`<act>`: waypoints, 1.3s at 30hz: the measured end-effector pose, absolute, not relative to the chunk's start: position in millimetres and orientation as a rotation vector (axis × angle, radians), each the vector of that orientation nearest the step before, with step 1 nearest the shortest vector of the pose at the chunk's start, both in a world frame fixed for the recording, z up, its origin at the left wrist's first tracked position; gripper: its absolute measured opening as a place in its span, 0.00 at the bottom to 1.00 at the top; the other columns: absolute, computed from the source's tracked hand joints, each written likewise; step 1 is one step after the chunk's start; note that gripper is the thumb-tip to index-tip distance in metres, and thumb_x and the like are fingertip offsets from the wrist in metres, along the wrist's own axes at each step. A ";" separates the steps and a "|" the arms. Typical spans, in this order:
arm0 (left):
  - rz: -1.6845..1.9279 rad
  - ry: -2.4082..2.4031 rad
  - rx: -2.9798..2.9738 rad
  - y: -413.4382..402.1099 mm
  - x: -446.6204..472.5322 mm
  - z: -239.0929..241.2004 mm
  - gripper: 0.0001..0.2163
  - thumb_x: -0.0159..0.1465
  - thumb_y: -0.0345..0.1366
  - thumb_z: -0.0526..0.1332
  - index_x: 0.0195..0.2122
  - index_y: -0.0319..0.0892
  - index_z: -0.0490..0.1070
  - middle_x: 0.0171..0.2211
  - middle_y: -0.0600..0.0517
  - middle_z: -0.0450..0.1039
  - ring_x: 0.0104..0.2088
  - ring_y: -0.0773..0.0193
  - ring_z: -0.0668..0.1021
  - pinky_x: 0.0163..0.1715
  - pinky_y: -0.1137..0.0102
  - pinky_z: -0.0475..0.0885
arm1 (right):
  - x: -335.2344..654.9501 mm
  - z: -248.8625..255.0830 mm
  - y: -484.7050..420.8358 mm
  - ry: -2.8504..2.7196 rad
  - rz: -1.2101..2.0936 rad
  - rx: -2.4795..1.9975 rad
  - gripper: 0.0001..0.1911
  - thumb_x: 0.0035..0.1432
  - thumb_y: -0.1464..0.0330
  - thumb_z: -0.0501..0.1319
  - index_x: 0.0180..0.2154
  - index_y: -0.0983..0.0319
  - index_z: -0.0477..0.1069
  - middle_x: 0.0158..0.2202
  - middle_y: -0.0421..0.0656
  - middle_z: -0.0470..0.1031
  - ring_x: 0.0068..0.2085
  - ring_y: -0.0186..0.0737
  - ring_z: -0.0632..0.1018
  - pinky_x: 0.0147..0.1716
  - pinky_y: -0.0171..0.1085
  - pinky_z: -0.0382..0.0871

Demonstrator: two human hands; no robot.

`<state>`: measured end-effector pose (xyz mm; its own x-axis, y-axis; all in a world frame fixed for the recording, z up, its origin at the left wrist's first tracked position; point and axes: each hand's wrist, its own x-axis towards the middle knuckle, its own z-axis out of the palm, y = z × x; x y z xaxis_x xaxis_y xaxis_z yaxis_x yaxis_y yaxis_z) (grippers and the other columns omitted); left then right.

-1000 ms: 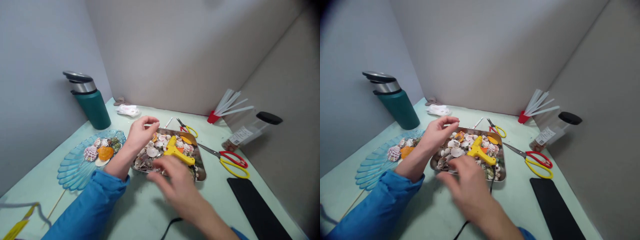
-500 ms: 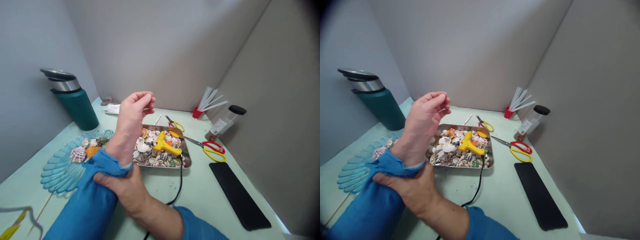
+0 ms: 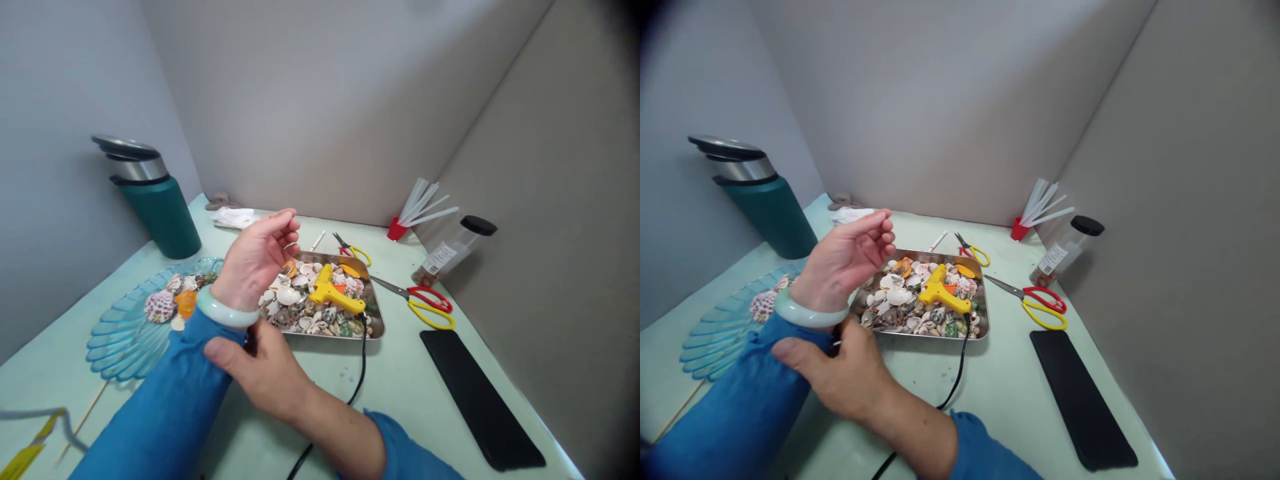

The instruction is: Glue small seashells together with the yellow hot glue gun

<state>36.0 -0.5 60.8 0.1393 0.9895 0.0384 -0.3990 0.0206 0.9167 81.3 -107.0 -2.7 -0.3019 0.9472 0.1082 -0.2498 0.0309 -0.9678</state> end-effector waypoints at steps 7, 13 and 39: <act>1.019 1.231 1.885 0.1 9.9 25.0 0.09 0.63 0.40 0.55 0.34 0.41 0.71 0.26 0.52 0.74 0.23 0.67 0.73 0.25 0.71 0.69 | 174.4 5.3 -91.5 -1.901 0.413 -1.302 0.09 0.62 0.64 0.60 0.39 0.62 0.75 0.38 0.46 0.78 0.41 0.44 0.76 0.42 0.41 0.67; 0.620 1.196 2.332 -11.2 26.1 -9.5 0.07 0.59 0.33 0.59 0.29 0.44 0.77 0.26 0.50 0.77 0.29 0.60 0.76 0.32 0.68 0.67 | 226.4 -17.4 -70.5 -1.983 0.147 -1.834 0.10 0.53 0.66 0.66 0.38 0.63 0.75 0.38 0.54 0.77 0.44 0.59 0.74 0.41 0.50 0.65; 0.476 1.203 2.343 -23.5 51.1 -18.5 0.05 0.58 0.31 0.58 0.36 0.42 0.70 0.32 0.48 0.74 0.35 0.56 0.77 0.35 0.63 0.70 | 248.7 -29.7 -70.0 -1.129 1.147 -1.058 0.21 0.62 0.50 0.50 0.45 0.58 0.65 0.20 0.31 0.52 0.19 0.33 0.59 0.25 0.38 0.65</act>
<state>51.1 -23.5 -18.5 0.5576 0.8249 0.0929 0.6654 -0.5110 0.5442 248.7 -70.0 -29.7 0.0594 0.9923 0.1091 -0.1247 0.1158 -0.9854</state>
